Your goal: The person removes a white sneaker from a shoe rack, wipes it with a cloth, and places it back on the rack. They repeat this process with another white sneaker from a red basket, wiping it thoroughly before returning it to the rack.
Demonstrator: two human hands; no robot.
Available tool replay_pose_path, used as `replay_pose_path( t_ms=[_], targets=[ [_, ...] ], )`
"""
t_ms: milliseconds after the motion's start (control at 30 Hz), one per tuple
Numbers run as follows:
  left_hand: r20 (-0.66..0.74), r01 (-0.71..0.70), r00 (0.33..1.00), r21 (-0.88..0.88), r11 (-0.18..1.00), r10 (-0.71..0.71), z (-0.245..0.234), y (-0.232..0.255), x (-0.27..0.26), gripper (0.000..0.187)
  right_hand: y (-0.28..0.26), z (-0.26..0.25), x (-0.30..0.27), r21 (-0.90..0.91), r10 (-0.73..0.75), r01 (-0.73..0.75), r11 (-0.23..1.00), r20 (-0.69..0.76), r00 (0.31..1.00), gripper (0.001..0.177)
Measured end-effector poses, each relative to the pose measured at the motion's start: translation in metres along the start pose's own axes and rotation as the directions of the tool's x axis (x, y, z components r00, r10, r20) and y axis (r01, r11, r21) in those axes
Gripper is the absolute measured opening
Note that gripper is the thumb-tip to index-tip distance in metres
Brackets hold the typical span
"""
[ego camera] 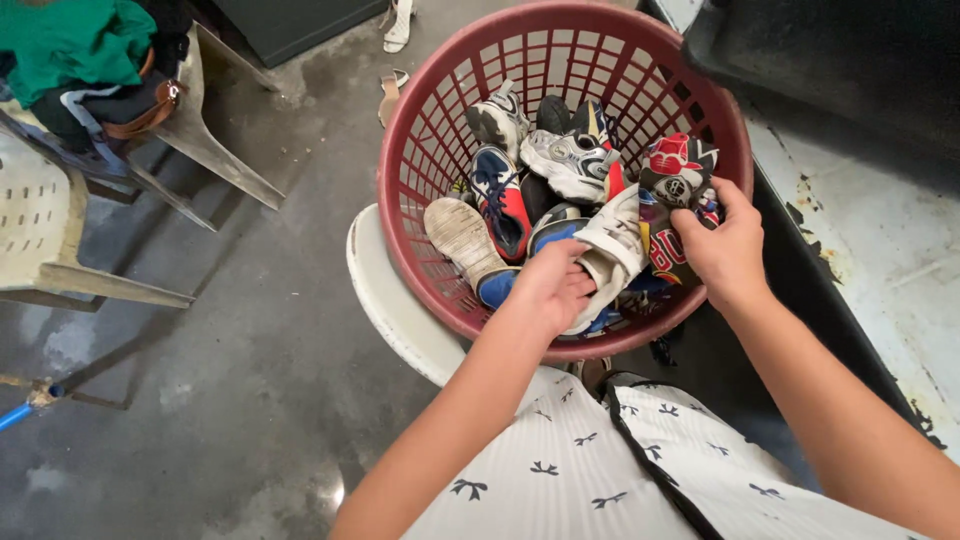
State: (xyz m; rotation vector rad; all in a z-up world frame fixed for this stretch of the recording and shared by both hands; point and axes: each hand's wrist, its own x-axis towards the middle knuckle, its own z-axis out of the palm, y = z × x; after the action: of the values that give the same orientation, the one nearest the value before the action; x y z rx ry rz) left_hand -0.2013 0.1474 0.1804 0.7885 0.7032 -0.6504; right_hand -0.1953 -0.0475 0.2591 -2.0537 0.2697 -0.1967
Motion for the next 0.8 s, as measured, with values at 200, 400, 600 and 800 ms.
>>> replay_pose_path(
  t_ms=[200, 400, 600, 800],
  targets=[
    [-0.023, 0.051, 0.998, -0.116, 0.992, -0.054, 0.005, -0.035, 0.077, 0.031, 0.001, 0.001, 0.0, -0.025, 0.003, -0.003, 1.0, -0.015, 1.0, 0.044],
    [-0.061, 0.117, 0.99, -0.142, 0.983, -0.126, 0.002, -0.036, 0.098, 0.029, -0.006, -0.002, 0.004, -0.1, 0.028, -0.029, 0.995, -0.02, 0.999, 0.046],
    [-0.126, 0.095, 0.986, -0.137, 0.986, -0.112, -0.006, -0.061, 0.101, 0.033, 0.002, 0.002, 0.014, -0.207, -0.159, 0.153, 0.966, -0.015, 0.987, 0.051],
    [-0.379, -0.206, 0.854, 0.384, 0.9, 0.357, 0.021, -0.056, 0.011, 0.022, -0.025, 0.012, 0.014, -0.297, -0.429, 0.453, 0.84, 0.147, 0.891, 0.049]
  ],
)
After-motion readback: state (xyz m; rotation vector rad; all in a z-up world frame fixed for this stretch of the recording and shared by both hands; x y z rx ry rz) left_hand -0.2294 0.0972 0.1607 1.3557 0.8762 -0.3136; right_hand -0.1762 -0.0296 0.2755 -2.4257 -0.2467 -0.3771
